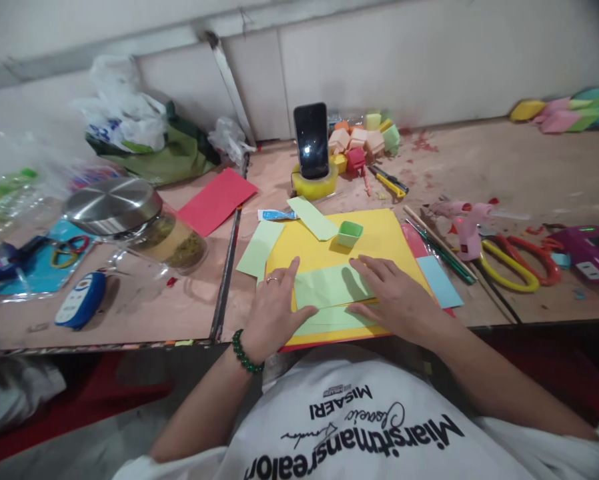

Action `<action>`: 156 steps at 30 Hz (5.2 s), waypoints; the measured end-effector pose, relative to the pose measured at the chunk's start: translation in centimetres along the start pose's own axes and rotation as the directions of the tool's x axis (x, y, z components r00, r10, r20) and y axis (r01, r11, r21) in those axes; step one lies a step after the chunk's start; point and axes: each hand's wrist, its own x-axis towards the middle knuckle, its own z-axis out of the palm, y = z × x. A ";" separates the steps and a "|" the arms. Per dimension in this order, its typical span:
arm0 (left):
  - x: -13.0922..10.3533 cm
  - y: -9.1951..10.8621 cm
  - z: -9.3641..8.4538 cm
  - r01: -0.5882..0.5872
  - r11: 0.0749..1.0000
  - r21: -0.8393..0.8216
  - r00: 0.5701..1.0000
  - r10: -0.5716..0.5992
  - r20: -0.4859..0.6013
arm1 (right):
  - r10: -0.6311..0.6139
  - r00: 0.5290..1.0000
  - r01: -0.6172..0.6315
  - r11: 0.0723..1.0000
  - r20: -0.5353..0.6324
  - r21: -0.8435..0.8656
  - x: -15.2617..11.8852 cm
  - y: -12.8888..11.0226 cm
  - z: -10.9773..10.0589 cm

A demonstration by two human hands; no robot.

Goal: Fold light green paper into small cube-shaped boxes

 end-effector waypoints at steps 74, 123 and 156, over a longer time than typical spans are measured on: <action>1.0 1.2 0.1 0.032 0.955 -0.294 0.999 -0.042 -0.027 | 0.398 0.907 -0.403 0.733 0.135 0.547 -0.1 0.3 -1.5; 1.0 0.3 -1.9 0.127 0.683 -0.720 0.991 -0.116 0.066 | 0.659 0.752 -0.426 0.464 0.019 0.777 -0.1 -0.4 0.0; 0.6 2.6 -4.1 -0.503 0.862 0.066 0.803 0.438 0.404 | -0.158 0.987 0.146 0.957 0.026 0.251 0.8 -1.7 -0.5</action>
